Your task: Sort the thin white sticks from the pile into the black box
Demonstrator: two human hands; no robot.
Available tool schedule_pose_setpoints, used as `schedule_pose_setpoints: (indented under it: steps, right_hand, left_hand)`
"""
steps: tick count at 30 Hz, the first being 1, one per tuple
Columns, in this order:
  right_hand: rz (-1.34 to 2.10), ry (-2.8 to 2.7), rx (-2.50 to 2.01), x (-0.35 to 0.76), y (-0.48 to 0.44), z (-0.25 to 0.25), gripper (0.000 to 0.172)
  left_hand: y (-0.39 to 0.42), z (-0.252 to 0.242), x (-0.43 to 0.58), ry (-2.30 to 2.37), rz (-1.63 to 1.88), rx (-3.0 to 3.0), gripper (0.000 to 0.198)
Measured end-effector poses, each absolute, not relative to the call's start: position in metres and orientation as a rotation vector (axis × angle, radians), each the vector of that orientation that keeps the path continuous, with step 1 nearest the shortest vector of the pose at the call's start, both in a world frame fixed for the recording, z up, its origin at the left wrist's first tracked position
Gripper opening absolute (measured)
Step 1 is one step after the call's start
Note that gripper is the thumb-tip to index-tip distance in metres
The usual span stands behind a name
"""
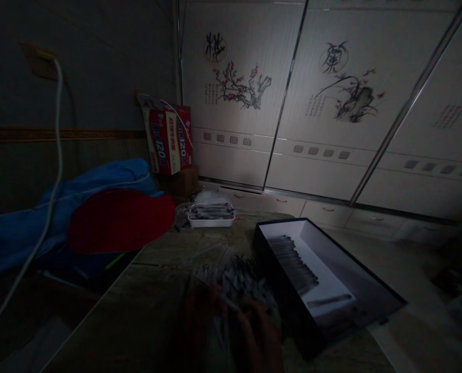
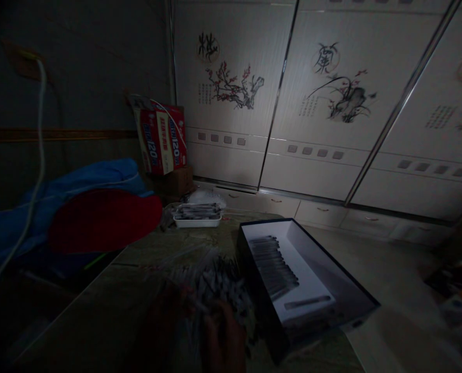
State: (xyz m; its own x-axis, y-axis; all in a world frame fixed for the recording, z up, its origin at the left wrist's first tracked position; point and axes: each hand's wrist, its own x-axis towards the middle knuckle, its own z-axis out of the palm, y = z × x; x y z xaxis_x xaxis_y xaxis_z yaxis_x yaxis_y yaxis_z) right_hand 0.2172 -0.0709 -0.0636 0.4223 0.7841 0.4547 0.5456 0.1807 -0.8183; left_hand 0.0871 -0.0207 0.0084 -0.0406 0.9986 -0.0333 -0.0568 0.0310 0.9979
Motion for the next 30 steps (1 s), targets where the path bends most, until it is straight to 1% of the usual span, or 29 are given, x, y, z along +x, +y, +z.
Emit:
schedule_pose_setpoints:
  steps: [4,6,9,11,13,17,22,25,27,30]
  right_hand:
    - [0.056,-1.378,-1.466,0.222,-0.072,-0.069,0.023]
    - [0.019,-1.472,-1.429,0.224,-0.071,-0.066,0.024]
    - [0.198,-1.399,-1.467,0.221,-0.07,-0.058,0.029]
    - [0.331,-1.331,-1.481,0.218,-0.07,-0.056,0.029]
    - [0.321,-1.3,-1.5,0.216,-0.071,-0.059,0.028]
    - [0.141,-1.287,-1.532,0.217,-0.074,-0.067,0.026]
    - [0.313,-1.312,-1.547,0.22,-0.073,-0.058,0.027]
    - [0.26,-1.328,-1.516,0.222,-0.073,-0.054,0.034]
    - [0.243,-1.363,-1.48,0.223,-0.073,-0.053,0.035]
    - [0.332,-1.362,-1.476,0.222,-0.073,-0.051,0.035]
  left_hand:
    - [-0.023,0.018,0.091,1.211,1.263,1.108,0.024]
    - [-0.023,0.022,0.093,1.217,1.259,1.1,0.023]
    - [-0.021,0.02,0.091,1.219,1.246,1.059,0.022]
    - [-0.02,0.017,0.09,1.201,1.248,1.065,0.023]
    - [-0.02,0.015,0.088,1.173,1.247,1.101,0.025]
    - [-0.022,0.015,0.088,1.193,1.242,1.132,0.026]
    - [-0.022,0.016,0.087,1.236,1.239,1.125,0.024]
    - [-0.022,0.015,0.087,1.228,1.231,1.104,0.025]
    - [-0.023,0.015,0.088,1.221,1.232,1.086,0.025]
    - [-0.024,0.018,0.089,1.255,1.222,1.073,0.024]
